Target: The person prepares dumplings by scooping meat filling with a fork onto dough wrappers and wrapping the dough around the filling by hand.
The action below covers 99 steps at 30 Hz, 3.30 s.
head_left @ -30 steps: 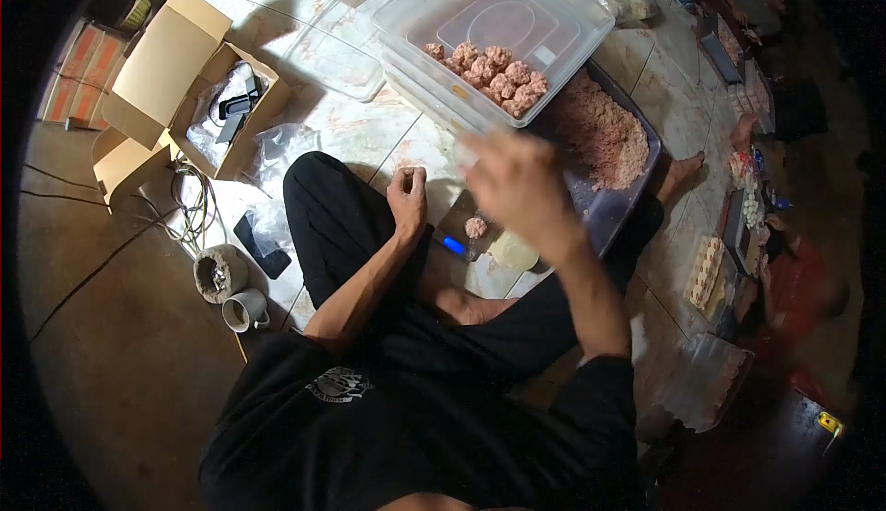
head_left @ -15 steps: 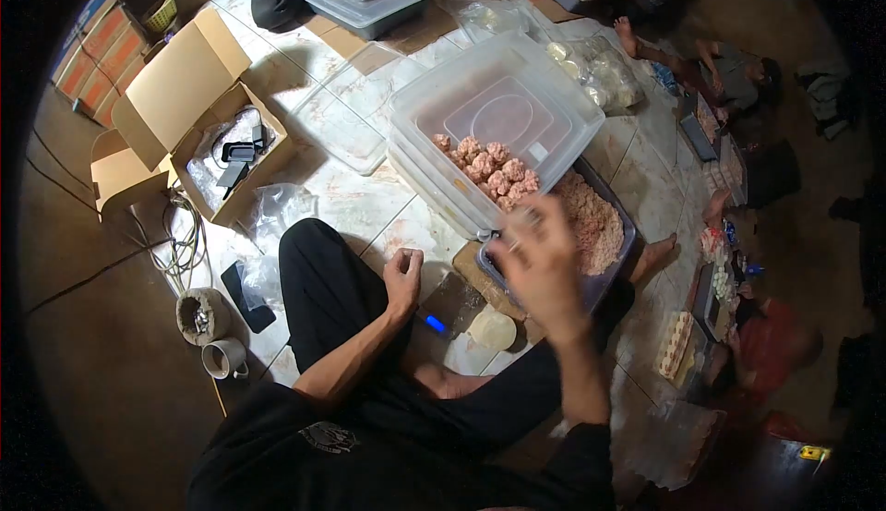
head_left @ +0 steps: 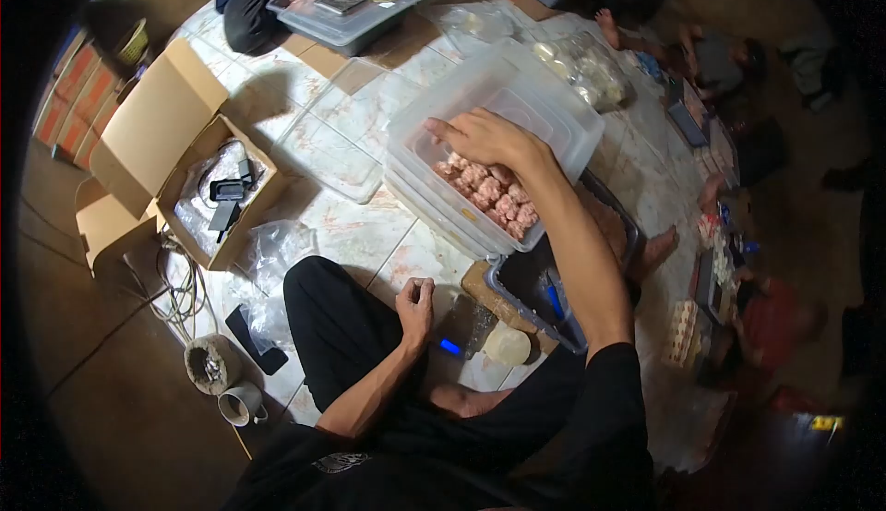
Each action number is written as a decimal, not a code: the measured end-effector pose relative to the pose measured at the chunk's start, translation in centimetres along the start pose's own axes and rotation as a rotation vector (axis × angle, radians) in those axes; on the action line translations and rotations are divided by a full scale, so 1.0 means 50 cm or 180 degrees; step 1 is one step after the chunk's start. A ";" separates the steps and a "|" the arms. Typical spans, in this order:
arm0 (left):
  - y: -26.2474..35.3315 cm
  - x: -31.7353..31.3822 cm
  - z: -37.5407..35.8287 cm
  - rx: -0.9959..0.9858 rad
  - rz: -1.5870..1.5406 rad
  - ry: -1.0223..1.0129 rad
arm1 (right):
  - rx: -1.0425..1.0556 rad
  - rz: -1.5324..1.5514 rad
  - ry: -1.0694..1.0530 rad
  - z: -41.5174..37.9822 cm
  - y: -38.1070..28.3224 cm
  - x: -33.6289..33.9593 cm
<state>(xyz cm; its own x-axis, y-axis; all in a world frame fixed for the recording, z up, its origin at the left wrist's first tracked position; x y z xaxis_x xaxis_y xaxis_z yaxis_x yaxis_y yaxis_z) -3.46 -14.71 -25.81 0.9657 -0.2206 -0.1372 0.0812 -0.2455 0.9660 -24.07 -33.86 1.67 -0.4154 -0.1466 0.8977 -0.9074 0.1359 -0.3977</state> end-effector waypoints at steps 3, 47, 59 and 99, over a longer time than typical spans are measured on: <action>0.036 -0.021 -0.005 -0.0327 0.0062 -0.0124 | -0.0034 -0.0133 -0.0633 -0.023 -0.016 -0.035; 0.025 -0.313 -0.257 -0.0404 0.0480 -0.2545 | -0.1469 -0.0425 0.2072 -0.472 0.494 -0.328; 0.085 -0.227 -0.205 0.2568 -0.2440 -0.1590 | -0.2527 0.0252 0.1590 -0.478 0.544 -0.247; 0.215 -0.205 -0.092 0.1452 -0.1994 -0.1393 | -0.1344 0.0808 0.1588 -0.767 -0.006 -0.169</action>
<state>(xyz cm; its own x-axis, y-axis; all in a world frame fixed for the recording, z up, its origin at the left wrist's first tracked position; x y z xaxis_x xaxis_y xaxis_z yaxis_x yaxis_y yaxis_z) -11.35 -10.76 -13.01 0.5886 -0.2376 -0.7727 0.3664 -0.7736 0.5170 -17.87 4.90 1.45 -0.4407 0.3937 0.8067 -0.6417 0.4903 -0.5898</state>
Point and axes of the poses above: each hand's wrist, its own z-axis towards the middle knuckle, its own x-axis out of the back of the hand, y = z × x, the point moved 10 cm from there along z, towards the middle knuckle, and after that the axes turned 6 degrees about -x, right-handed, at the moved point
